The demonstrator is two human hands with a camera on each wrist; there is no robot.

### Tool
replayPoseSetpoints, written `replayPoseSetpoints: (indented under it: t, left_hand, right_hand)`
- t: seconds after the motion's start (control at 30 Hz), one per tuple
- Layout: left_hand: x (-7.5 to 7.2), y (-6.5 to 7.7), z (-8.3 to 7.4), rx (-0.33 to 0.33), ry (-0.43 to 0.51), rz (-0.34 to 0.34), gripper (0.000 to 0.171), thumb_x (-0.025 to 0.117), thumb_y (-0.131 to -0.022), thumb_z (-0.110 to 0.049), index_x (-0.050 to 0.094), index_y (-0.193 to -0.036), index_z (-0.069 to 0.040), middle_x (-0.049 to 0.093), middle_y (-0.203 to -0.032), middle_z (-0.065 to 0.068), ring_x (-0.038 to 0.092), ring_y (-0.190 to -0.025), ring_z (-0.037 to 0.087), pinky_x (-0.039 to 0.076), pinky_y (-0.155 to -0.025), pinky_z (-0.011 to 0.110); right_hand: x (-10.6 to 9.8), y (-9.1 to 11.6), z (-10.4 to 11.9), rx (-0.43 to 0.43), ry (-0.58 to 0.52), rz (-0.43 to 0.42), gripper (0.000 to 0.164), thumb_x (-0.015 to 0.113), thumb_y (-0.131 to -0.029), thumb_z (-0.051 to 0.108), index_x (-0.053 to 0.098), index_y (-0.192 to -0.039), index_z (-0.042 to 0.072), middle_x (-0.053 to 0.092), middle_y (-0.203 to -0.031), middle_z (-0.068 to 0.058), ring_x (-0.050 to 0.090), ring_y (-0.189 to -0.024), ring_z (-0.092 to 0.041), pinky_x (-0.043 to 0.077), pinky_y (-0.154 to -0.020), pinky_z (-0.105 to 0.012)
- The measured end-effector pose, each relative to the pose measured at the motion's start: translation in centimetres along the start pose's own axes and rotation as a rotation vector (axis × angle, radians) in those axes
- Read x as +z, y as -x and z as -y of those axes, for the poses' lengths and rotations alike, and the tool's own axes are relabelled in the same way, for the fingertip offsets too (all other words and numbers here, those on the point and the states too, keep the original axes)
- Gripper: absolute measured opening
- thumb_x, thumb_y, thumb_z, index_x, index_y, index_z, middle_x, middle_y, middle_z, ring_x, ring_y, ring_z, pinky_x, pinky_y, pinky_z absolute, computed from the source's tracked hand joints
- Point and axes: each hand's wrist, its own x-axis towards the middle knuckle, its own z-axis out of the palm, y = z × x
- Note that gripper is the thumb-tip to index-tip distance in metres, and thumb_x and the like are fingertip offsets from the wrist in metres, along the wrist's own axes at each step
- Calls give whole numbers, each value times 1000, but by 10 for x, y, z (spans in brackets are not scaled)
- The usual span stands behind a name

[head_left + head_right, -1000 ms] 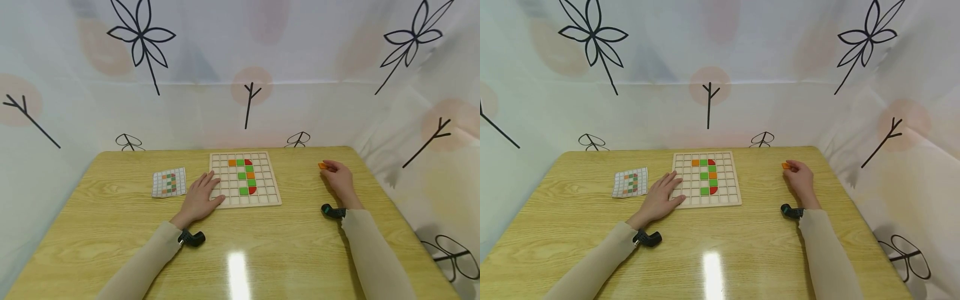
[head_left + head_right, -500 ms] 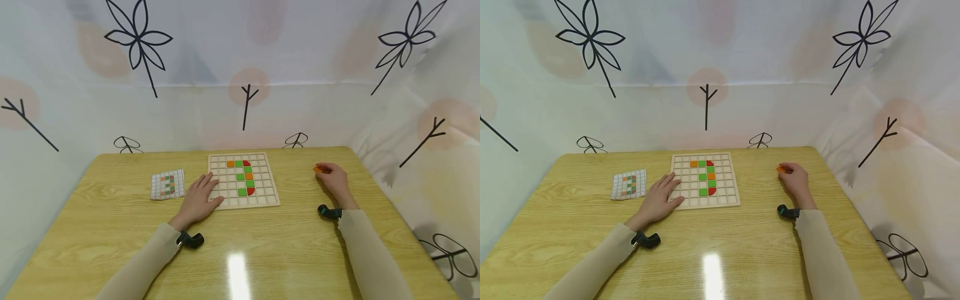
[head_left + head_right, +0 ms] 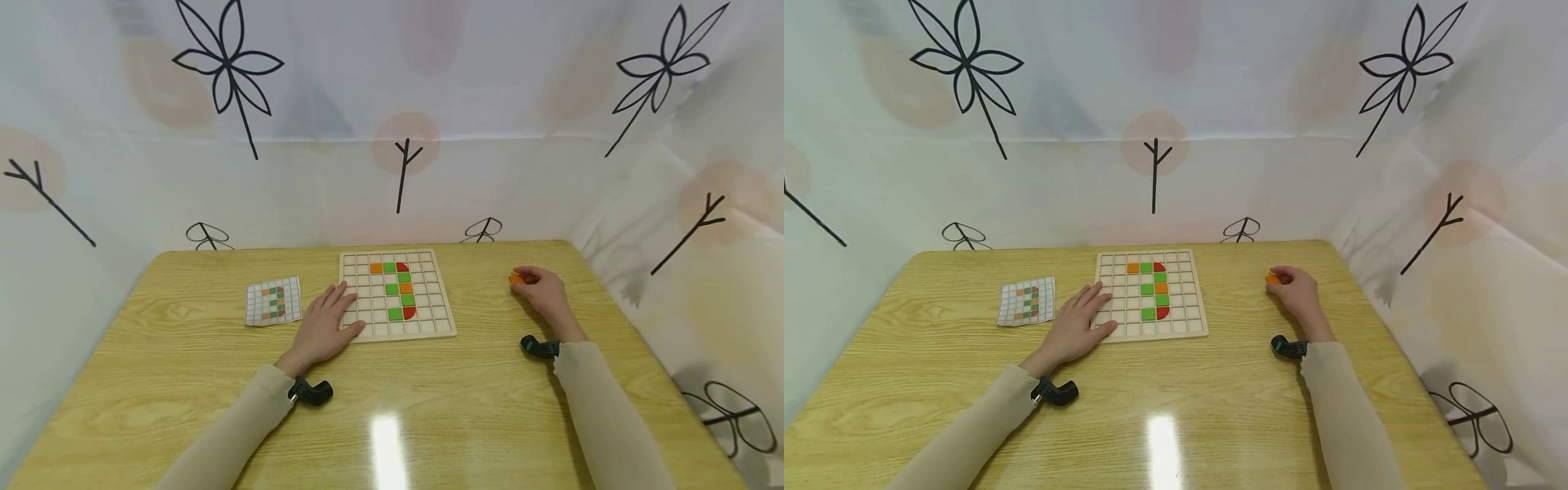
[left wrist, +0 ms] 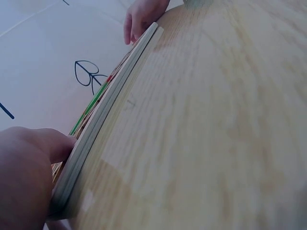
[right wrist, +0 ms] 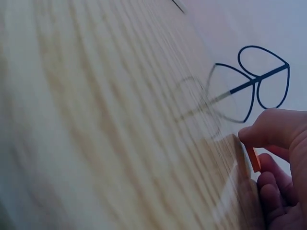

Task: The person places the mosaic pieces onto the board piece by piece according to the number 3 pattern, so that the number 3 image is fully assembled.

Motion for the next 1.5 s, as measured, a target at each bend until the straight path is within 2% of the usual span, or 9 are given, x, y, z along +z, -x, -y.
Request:
replayPoseSetpoints:
  t: [0.13, 0.3, 0.47, 0.7, 0.87, 1.07, 1.33, 1.5]
  left_hand:
    - [1, 0, 0, 0, -2, 4, 65, 57, -98, -49, 46, -150, -12, 24, -163, 10, 18, -150, 32, 19, -116, 57]
    - [0, 1, -1, -1, 0, 0, 65, 57, -98, -48, 46, -150, -12, 24, -163, 10, 18, -150, 32, 19, -116, 57]
    - [-1, 1, -1, 6, -5, -14, 64, 57, -98, -49, 47, -150, -12, 26, -163, 10, 19, -149, 33, 20, -115, 58]
    - [-1, 0, -1, 0, -7, -9, 64, 57, -98, -49, 47, -150, -12, 26, -163, 10, 19, -149, 33, 20, -116, 57]
    - [-2, 0, -2, 4, -3, -10, 63, 57, -98, -47, 47, -149, -12, 26, -162, 10, 19, -149, 33, 20, -116, 57]
    - [-3, 1, -3, 1, -5, -6, 63, 57, -98, -47, 47, -149, -11, 26, -162, 11, 20, -149, 33, 20, -116, 57]
    - [-2, 0, -2, 5, -4, -11, 63, 57, -99, -47, 47, -150, -12, 26, -162, 11, 20, -149, 34, 20, -116, 57]
    - [-2, 0, -2, 4, -4, -10, 64, 58, -98, -47, 46, -150, -12, 26, -163, 11, 20, -149, 34, 20, -116, 58]
  right_hand:
    - [0, 0, 1, -9, 25, 37, 44, 69, -94, 16, 61, -131, -5, 61, -118, -23, 53, -98, -28, 45, -74, -25]
    - [-1, -1, 11, -38, 57, 95, 44, 70, -92, 13, 61, -131, -5, 59, -120, -25, 56, -104, -35, 48, -83, -39]
    - [5, 2, 30, -67, 69, 139, 40, 70, -92, 13, 64, -128, -4, 55, -125, -25, 54, -108, -39, 49, -84, -46]
    - [25, 8, 60, -174, 102, 171, 32, 70, -91, 11, 68, -119, -5, 54, -115, -21, 57, -101, -37, 51, -84, -48]
    - [42, 16, 79, -256, 91, 203, 26, 73, -88, 7, 71, -111, -4, 56, -109, -18, 59, -94, -33, 52, -82, -47]
    - [63, 25, 102, -342, 72, 247, 22, 75, -84, 3, 74, -105, -1, 58, -102, -12, 59, -88, -26, 52, -77, -40]
    - [86, 36, 125, -386, 52, 339, 23, 77, -81, 3, 75, -104, 3, 58, -106, -8, 57, -85, -21, 52, -74, -34]
    - [99, 41, 137, -447, 36, 373, 22, 74, -80, 1, 76, -102, 2, 58, -105, -7, 57, -82, -19, 52, -72, -31]
